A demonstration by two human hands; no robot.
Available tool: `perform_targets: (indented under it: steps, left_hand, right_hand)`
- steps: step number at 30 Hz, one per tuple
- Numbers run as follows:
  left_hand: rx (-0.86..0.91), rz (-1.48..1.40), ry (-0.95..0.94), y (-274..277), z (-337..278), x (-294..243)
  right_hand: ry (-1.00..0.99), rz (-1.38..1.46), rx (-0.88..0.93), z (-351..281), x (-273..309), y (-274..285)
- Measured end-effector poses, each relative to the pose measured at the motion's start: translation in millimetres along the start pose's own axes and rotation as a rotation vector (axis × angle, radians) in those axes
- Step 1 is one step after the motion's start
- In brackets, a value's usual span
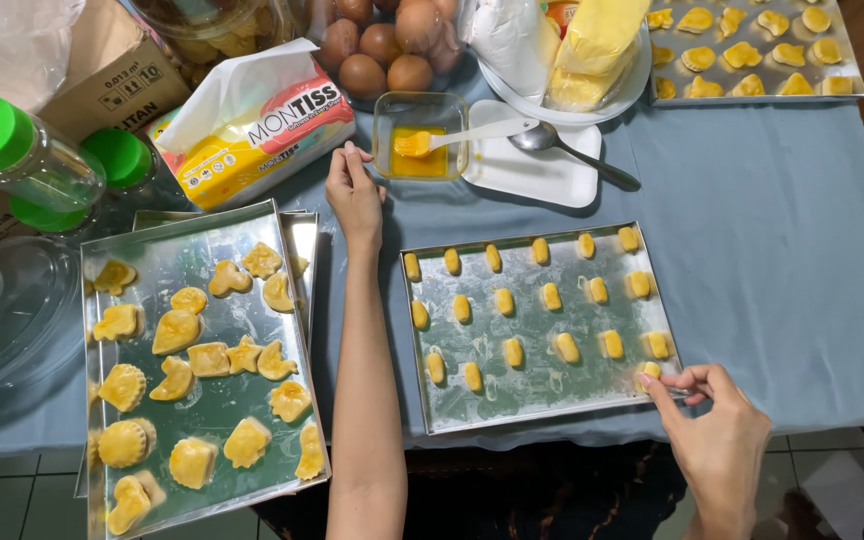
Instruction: Arranging small dough pieces on a baking tray and applying egg wash using a brush.
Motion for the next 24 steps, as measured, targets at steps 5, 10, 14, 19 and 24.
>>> perform_targets:
  steps: [5, 10, 14, 19, 24]
  left_hand:
    - [-0.013, 0.022, -0.007, 0.7, -1.6, -4.6]
    - [-0.029, 0.018, -0.016, 1.9, -2.6, -6.9]
    - [-0.037, 0.045, -0.006, 2.5, -5.4, -10.5]
    - [-0.045, 0.061, -0.014, 2.9, -7.5, -14.3]
    - [-0.047, 0.043, -0.011, 3.6, -6.1, -12.7]
  right_hand:
    - [-0.014, -0.033, -0.029, -0.7, -15.1, -10.2]
    - [-0.004, -0.035, -0.055, -3.6, -13.3, -7.0]
    - [-0.068, 0.273, 0.085, -0.2, 26.4, -3.2]
    - [0.12, 0.365, 0.355, 2.0, 110.3, -50.2]
    - [0.34, 0.152, 0.452, 8.3, 171.5, -95.1]
Point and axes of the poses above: each hand's wrist, its own z-axis towards the middle knuckle, its own y-axis out of the back of the hand, x = y × z, the point moved 10 cm from there along z, towards the middle knuckle, and after that the axes turned 7 degrees about y, right-handed, at the moved point
